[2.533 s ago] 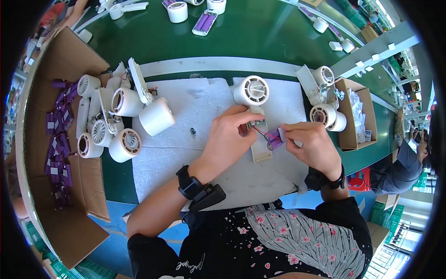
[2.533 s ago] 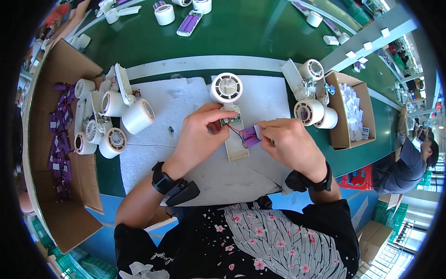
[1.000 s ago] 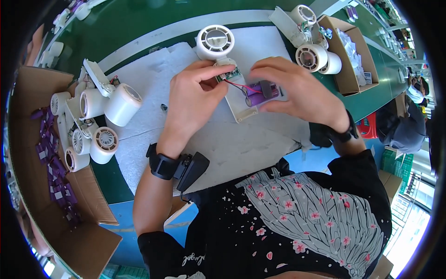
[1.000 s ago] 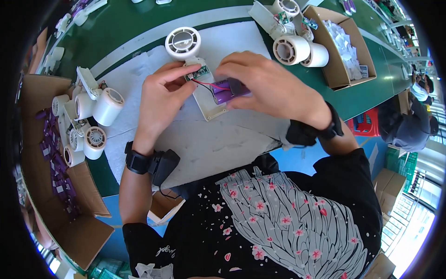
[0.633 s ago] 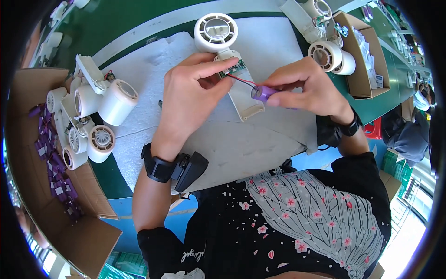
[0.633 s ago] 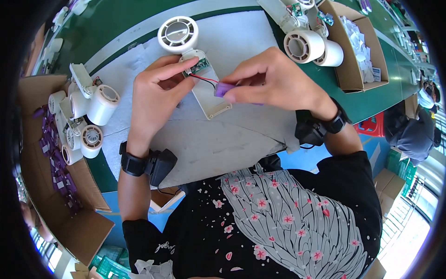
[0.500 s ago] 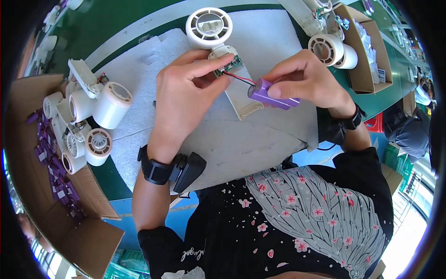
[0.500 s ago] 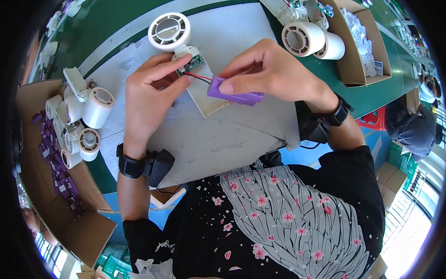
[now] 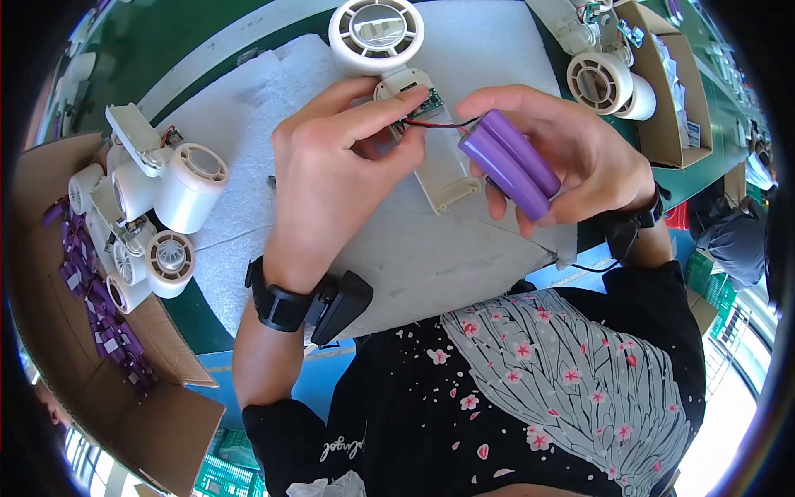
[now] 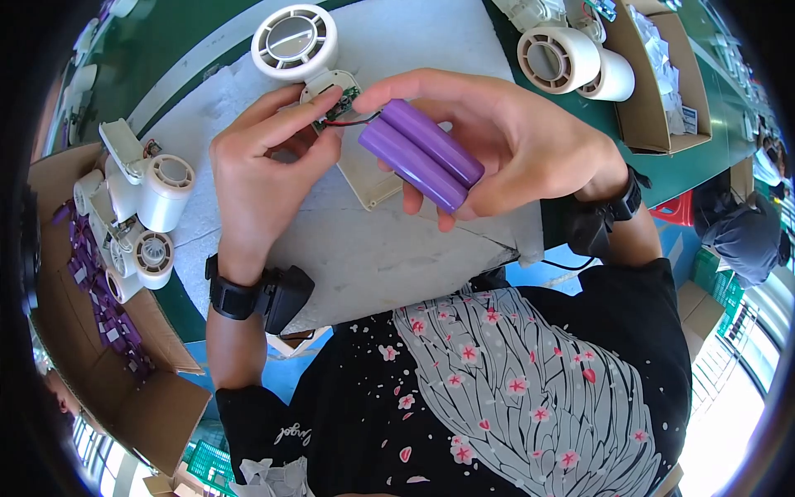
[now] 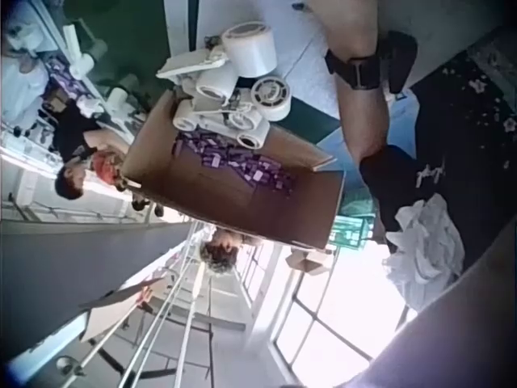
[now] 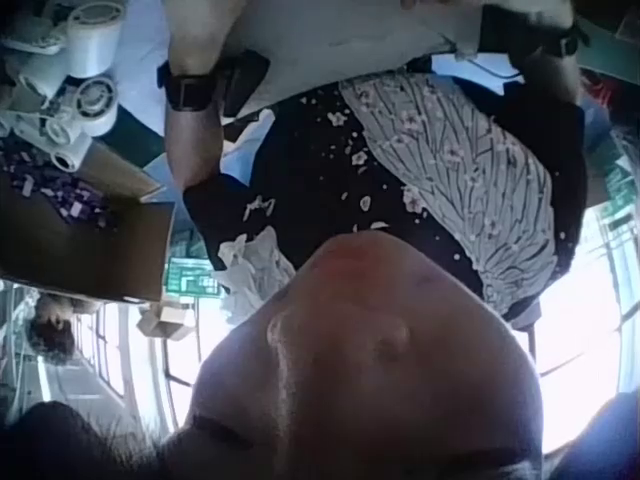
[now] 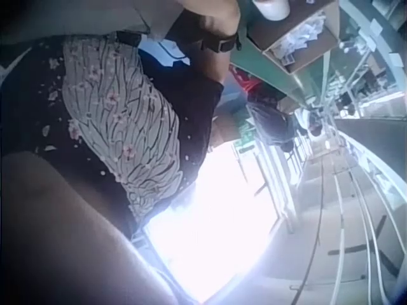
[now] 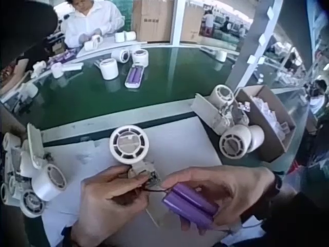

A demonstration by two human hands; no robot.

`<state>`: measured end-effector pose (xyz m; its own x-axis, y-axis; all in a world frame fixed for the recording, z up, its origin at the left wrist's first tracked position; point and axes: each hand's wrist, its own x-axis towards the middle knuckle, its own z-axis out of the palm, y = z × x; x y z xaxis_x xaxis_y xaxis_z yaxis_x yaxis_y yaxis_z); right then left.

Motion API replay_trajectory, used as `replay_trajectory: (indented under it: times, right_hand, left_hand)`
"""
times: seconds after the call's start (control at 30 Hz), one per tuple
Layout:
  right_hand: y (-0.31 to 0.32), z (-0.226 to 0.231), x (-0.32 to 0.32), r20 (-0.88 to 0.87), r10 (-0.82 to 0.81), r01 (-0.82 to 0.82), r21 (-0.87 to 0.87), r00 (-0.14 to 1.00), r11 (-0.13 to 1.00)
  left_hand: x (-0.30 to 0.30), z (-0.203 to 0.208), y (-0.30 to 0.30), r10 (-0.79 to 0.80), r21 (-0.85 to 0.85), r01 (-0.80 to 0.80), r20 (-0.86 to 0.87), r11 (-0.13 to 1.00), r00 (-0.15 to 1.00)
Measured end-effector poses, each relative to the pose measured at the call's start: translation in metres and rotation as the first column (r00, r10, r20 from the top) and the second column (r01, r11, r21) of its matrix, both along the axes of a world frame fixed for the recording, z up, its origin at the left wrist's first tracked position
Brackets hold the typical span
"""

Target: The person assembles a handheld fan by connecting a battery pack to a circuit board and fitting them into the plastic housing. After testing the fan, they set it aside and retrieve another battery pack to repeat the process.

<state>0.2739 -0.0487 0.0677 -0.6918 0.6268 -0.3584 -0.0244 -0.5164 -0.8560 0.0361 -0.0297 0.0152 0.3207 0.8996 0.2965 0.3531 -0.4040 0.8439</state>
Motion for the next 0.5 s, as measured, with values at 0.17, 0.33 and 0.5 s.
replay_trajectory:
  times: [0.17, 0.33, 0.5]
  right_hand:
    - [0.001, -0.016, 0.0, 0.187, -0.062, -0.068, 0.619, 0.98, 0.783]
    - [-0.001, -0.01, -0.001, 0.347, -0.057, -0.24, 0.749, 0.936, 0.618]
    - [-0.008, -0.018, -0.014, 0.374, -0.159, -0.207, 0.764, 0.914, 0.611]
  left_hand:
    - [0.002, 0.003, -0.001, 0.004, 0.048, -0.003, -0.008, 0.999, 1.0]
    - [0.0, 0.006, -0.002, -0.019, 0.047, 0.02, -0.026, 0.999, 0.999]
    - [-0.003, 0.014, 0.001, -0.071, -0.001, 0.071, -0.088, 0.997, 0.994]
